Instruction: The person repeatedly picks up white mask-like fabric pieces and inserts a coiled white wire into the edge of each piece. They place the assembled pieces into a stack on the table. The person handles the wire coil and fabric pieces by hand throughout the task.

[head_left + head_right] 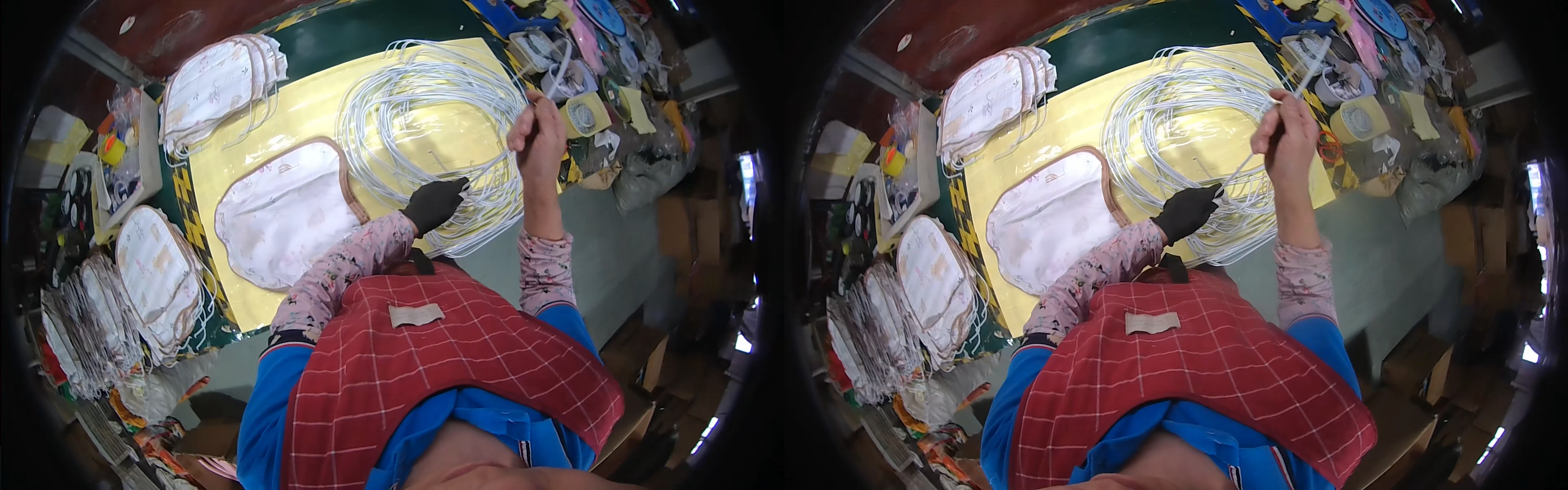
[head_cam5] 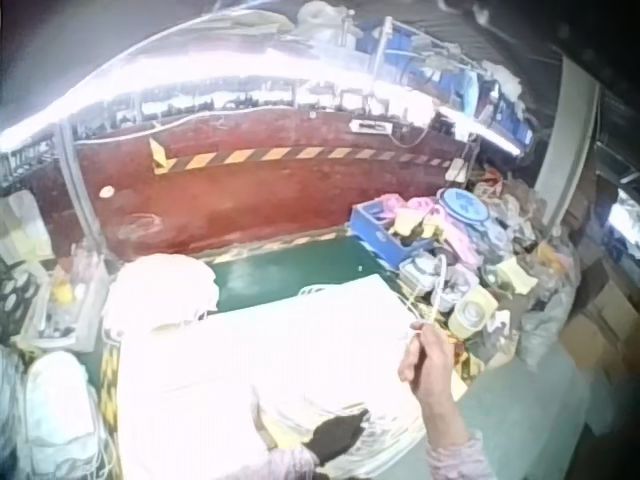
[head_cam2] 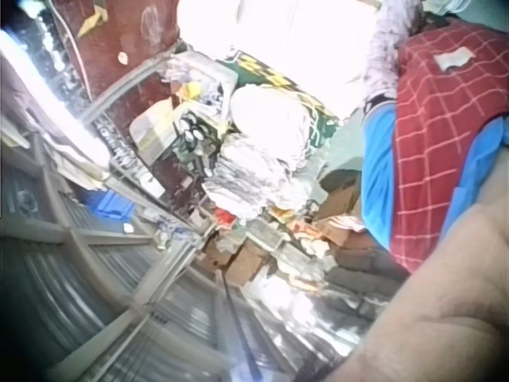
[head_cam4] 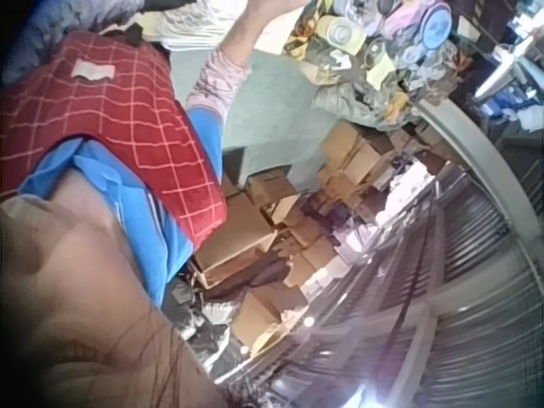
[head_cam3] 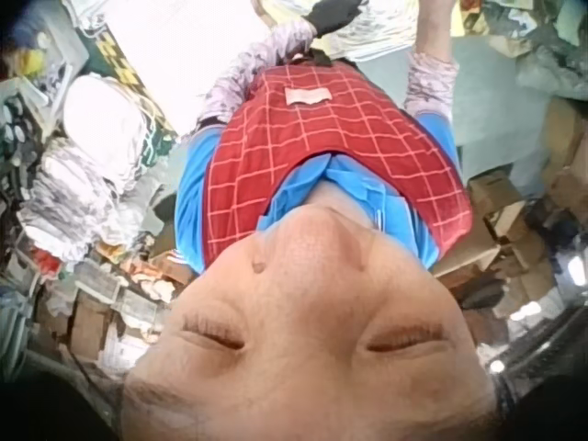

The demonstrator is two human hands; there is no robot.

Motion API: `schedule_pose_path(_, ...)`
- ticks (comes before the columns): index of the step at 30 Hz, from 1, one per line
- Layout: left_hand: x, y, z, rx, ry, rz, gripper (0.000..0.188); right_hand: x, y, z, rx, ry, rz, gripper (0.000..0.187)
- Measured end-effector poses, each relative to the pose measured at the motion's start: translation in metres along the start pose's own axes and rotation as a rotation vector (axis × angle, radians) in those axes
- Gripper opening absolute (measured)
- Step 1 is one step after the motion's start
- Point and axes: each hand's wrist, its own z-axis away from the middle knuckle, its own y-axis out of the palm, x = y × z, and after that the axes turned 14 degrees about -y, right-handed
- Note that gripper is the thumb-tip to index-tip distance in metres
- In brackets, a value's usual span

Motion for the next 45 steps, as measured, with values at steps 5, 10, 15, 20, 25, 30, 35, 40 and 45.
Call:
schedule_pose_path(5, -0.011, 0.003, 0.036, -0.056, 0.072, -0.004, 0.033, 0.021, -0.018, 0.012, -0.040, 0.046, 0.080, 0.032)
schedule_pose_path(10, -0.037, -0.026, 0.053, 0.043, 0.047, -0.073, 0.035, 0.046, -0.024, 0.017, 0.088, 0.021, -0.071, 0.034)
schedule_pose_path(15, -0.014, -0.023, -0.007, -0.248, 0.213, -0.001, 0.017, 0.037, -0.022, 0.007, 0.127, -0.142, 0.064, 0.030)
schedule_pose_path(20, -0.027, -0.043, -0.015, -0.366, 0.210, -0.123, 0.011, 0.058, -0.018, 0.002, 0.121, -0.122, 0.057, 0.036)
schedule_pose_path(25, 0.032, -0.071, 0.079, -0.287, 0.415, -0.347, 0.020, 0.091, -0.051, -0.014, 0.089, 0.091, -0.429, 0.056)
schedule_pose_path(30, 0.124, -0.079, 0.142, 0.301, 0.065, -0.354, 0.016, -0.030, -0.022, 0.009, 0.037, 0.309, 0.506, 0.035)
schedule_pose_path(35, 0.222, -0.131, 0.073, -0.541, -0.065, -0.291, 0.036, -0.049, 0.027, 0.049, 0.241, 0.232, 0.509, 0.040)
schedule_pose_path(40, 0.269, -0.169, 0.025, -0.280, -0.270, -0.630, 0.017, -0.013, 0.039, 0.080, 0.193, 0.128, 0.426, 0.041)
schedule_pose_path(45, 0.262, -0.196, 0.015, -0.479, -0.445, -0.005, 0.032, 0.021, 0.035, 0.095, 0.218, 0.094, 0.338, 0.043)
